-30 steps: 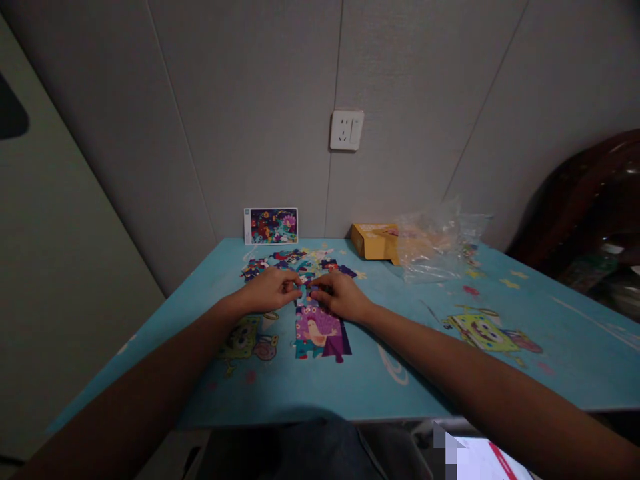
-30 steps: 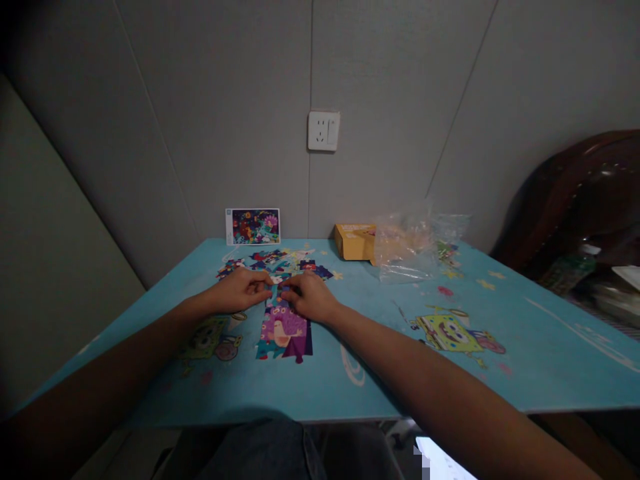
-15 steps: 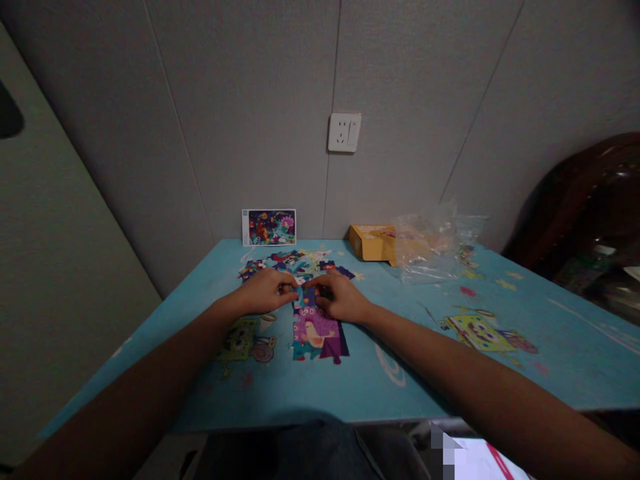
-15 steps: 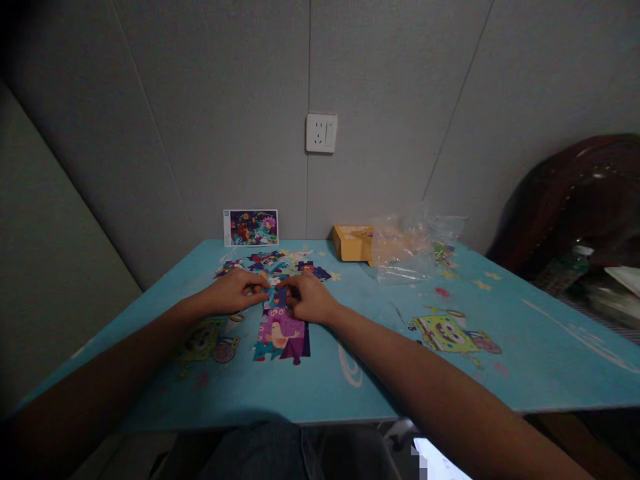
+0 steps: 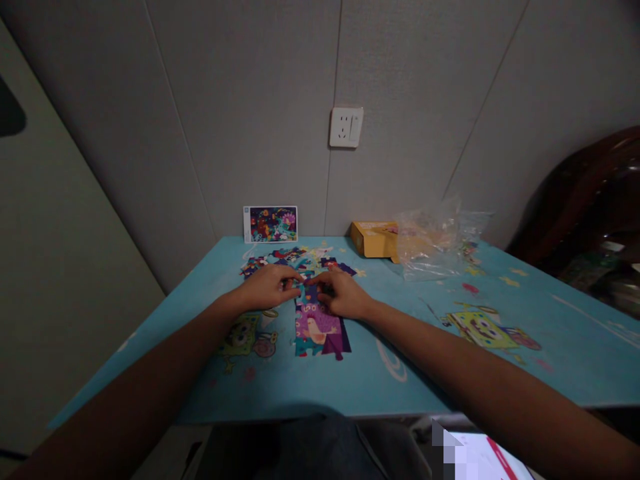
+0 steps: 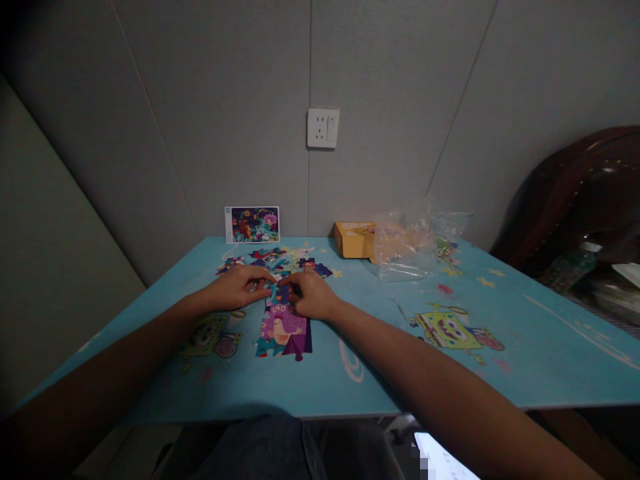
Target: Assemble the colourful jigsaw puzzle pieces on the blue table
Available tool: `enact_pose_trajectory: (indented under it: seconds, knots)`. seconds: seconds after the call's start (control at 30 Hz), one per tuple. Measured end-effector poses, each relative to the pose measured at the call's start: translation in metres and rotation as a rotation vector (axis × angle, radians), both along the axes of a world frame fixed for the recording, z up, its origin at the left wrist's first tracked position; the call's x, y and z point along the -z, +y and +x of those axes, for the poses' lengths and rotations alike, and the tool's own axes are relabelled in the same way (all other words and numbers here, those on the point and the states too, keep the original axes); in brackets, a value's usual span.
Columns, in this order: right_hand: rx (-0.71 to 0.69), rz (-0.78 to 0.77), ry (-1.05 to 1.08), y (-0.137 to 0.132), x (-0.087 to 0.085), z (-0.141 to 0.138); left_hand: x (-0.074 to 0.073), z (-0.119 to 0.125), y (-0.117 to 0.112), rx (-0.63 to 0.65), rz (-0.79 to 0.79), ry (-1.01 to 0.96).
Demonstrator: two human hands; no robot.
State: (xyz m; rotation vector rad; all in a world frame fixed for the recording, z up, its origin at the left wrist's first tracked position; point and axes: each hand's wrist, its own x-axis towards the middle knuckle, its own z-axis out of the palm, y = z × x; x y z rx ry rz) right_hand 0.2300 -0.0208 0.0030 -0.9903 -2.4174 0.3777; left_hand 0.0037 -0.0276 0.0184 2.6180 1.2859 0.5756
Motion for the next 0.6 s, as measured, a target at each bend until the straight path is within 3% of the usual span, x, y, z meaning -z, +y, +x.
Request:
enact_pose_trajectory:
  seconds: [0.1,0.2,0.6]
  knots:
    - [-0.01,0.005,-0.007,0.0001,-0.0003,0.0005,0.0018,0.001,0.0004,0.115,0.078,-0.033]
    - [-0.008,0.025,-0.015,0.0002,-0.0007,0.0007,0.0018,0.0048,-0.0022,0.229,0.052,-0.014]
    - [-0.042,0.07,-0.056,0.0068,0.0061,0.0021,0.0013,0.0056,-0.003,0.255,-0.04,0.0]
